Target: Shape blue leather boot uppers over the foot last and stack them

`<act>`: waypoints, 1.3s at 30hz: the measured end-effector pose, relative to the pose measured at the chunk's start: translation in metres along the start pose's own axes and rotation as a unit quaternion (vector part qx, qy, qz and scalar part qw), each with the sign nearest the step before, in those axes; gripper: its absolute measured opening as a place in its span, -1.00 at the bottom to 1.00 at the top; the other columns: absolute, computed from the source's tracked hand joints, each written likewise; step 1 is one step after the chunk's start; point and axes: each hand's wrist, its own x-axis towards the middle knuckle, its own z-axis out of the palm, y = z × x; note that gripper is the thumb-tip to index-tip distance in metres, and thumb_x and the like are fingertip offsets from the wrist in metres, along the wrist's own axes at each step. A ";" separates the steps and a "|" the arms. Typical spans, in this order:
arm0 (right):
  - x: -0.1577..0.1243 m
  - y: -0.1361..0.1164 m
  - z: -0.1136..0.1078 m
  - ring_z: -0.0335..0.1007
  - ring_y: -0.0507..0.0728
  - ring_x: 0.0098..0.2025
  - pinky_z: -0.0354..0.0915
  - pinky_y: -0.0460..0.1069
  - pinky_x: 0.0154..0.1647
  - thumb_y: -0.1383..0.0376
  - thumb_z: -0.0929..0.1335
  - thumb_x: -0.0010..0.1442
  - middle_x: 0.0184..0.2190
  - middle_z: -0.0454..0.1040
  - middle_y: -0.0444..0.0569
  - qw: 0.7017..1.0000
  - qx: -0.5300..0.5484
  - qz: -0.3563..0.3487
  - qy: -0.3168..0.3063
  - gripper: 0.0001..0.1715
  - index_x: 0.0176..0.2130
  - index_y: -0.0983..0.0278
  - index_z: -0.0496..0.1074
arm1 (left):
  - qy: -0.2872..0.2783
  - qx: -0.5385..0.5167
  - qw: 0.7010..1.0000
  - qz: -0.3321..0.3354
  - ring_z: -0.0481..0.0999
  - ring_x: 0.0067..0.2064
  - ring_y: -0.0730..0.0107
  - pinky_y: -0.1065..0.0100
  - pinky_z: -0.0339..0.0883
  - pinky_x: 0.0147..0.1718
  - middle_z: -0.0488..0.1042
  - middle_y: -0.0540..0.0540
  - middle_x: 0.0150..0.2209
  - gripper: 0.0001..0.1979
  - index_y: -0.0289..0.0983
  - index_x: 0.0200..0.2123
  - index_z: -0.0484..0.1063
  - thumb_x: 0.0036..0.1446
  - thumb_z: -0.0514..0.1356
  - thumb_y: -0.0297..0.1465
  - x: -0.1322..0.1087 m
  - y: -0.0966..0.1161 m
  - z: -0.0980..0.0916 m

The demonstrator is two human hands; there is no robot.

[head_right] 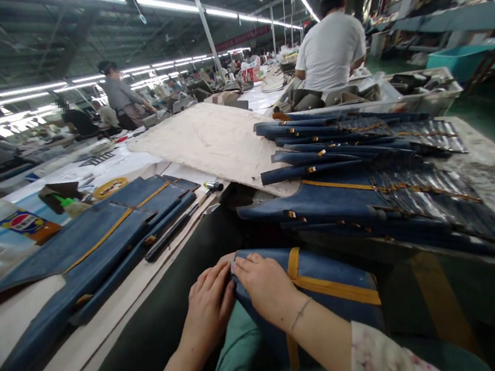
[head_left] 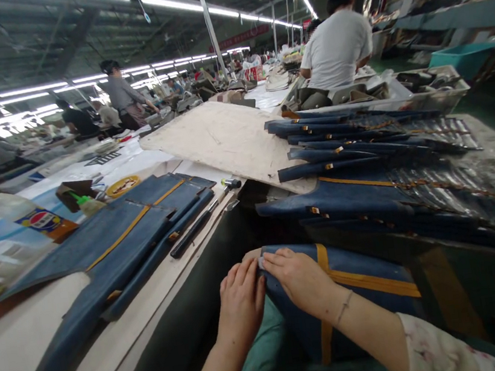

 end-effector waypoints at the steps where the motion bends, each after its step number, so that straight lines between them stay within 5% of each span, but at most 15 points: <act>1: 0.003 -0.001 0.001 0.27 0.14 0.04 0.23 0.05 0.09 0.46 0.20 0.19 0.10 0.36 0.03 1.000 0.001 -0.003 0.002 -0.52 0.09 0.34 0.33 | 0.001 -0.002 1.000 -0.006 0.35 0.05 0.13 0.10 0.30 -0.05 0.41 -0.17 0.06 -0.65 -0.28 0.06 0.34 0.23 0.01 -0.36 -0.001 -0.001 0.001; 5: 0.000 0.001 0.000 0.30 0.12 0.02 0.25 0.04 0.07 0.47 0.20 0.20 0.07 0.39 0.03 1.000 -0.002 -0.001 0.012 -0.55 0.06 0.32 0.37 | 0.010 -0.009 1.000 -0.001 0.35 0.07 0.17 0.13 0.29 0.00 0.40 -0.16 0.07 -0.67 -0.26 0.02 0.36 0.23 0.02 -0.31 0.003 -0.018 -0.011; 10: -0.037 0.022 -0.011 0.35 0.16 -0.02 0.33 0.06 0.00 0.52 0.21 0.13 0.05 0.41 0.01 0.999 -0.039 -0.006 0.028 -0.51 0.03 0.30 0.40 | 0.089 0.068 0.992 -0.049 0.33 0.09 0.14 0.14 0.16 0.11 0.38 -0.22 0.06 -0.61 -0.33 0.03 0.34 0.25 -0.04 -0.29 0.027 -0.078 -0.052; 14: -0.079 0.037 -0.016 0.43 0.13 -0.11 0.42 0.01 -0.16 0.60 0.17 0.03 -0.01 0.47 -0.01 0.984 -0.145 -0.043 0.089 -0.40 0.01 0.31 0.42 | 0.006 0.132 0.982 -0.137 0.32 0.09 0.07 0.14 0.13 0.12 0.38 -0.28 0.06 -0.59 -0.42 0.05 0.32 0.21 -0.04 -0.35 0.052 -0.117 -0.065; 18: -0.109 0.033 -0.012 0.46 0.12 -0.16 0.44 -0.01 -0.28 0.64 0.14 -0.04 -0.03 0.48 -0.08 0.964 -0.217 -0.035 0.151 -0.34 -0.02 0.30 0.44 | -0.032 0.121 0.977 -0.174 0.40 -0.02 0.04 0.11 0.22 0.01 0.44 -0.31 -0.07 -0.62 -0.42 -0.01 0.36 0.17 -0.03 -0.37 0.072 -0.122 -0.053; 25: -0.125 0.021 0.002 0.42 0.09 -0.06 0.40 0.01 -0.12 0.62 0.12 0.04 0.02 0.44 -0.11 0.964 -0.194 0.040 0.178 -0.35 0.02 0.27 0.41 | -0.056 0.018 0.974 -0.217 0.49 -0.18 0.09 0.21 0.33 -0.22 0.46 -0.28 -0.25 -0.64 -0.36 -0.21 0.39 0.20 -0.07 -0.23 0.098 -0.103 -0.056; 30: -0.160 0.026 0.003 0.40 0.12 -0.02 0.40 0.05 -0.09 0.55 0.13 0.13 0.04 0.42 -0.06 0.967 -0.202 0.055 0.149 -0.44 0.06 0.32 0.37 | -0.113 -0.149 0.956 -0.224 0.39 -0.54 0.41 0.47 0.21 -0.62 0.34 -0.01 -0.53 -0.52 -0.29 -0.22 0.34 0.22 -0.18 -0.07 0.052 -0.068 -0.073; 33: -0.174 0.027 0.002 0.39 0.11 -0.01 0.39 0.04 -0.06 0.51 0.14 0.16 0.06 0.41 -0.05 0.966 -0.196 0.066 0.154 -0.48 0.08 0.32 0.35 | -0.179 -0.397 0.856 -0.278 0.20 -0.64 0.55 0.54 0.07 -0.71 0.18 0.11 -0.60 -0.42 -0.28 -0.23 0.34 0.04 -0.01 0.12 -0.004 -0.040 -0.078; 35: -0.177 0.026 0.003 0.40 0.11 -0.02 0.39 0.05 -0.07 0.50 0.14 0.17 0.05 0.41 -0.05 0.965 -0.188 0.083 0.161 -0.48 0.07 0.31 0.35 | -0.214 -0.460 0.803 -0.313 0.15 -0.64 0.58 0.56 0.04 -0.73 0.16 0.12 -0.62 -0.38 -0.27 -0.25 0.36 -0.07 0.09 0.17 -0.037 -0.024 -0.081; 39: -0.176 0.023 0.006 0.38 0.11 0.00 0.37 0.07 -0.04 0.51 0.12 0.18 0.06 0.41 -0.04 0.966 -0.161 0.110 0.170 -0.47 0.08 0.29 0.34 | -0.211 -0.471 0.791 -0.330 0.35 -0.52 0.45 0.48 0.32 -0.58 0.39 0.00 -0.53 -0.40 -0.20 -0.23 0.43 -0.11 0.13 0.17 -0.072 -0.010 -0.085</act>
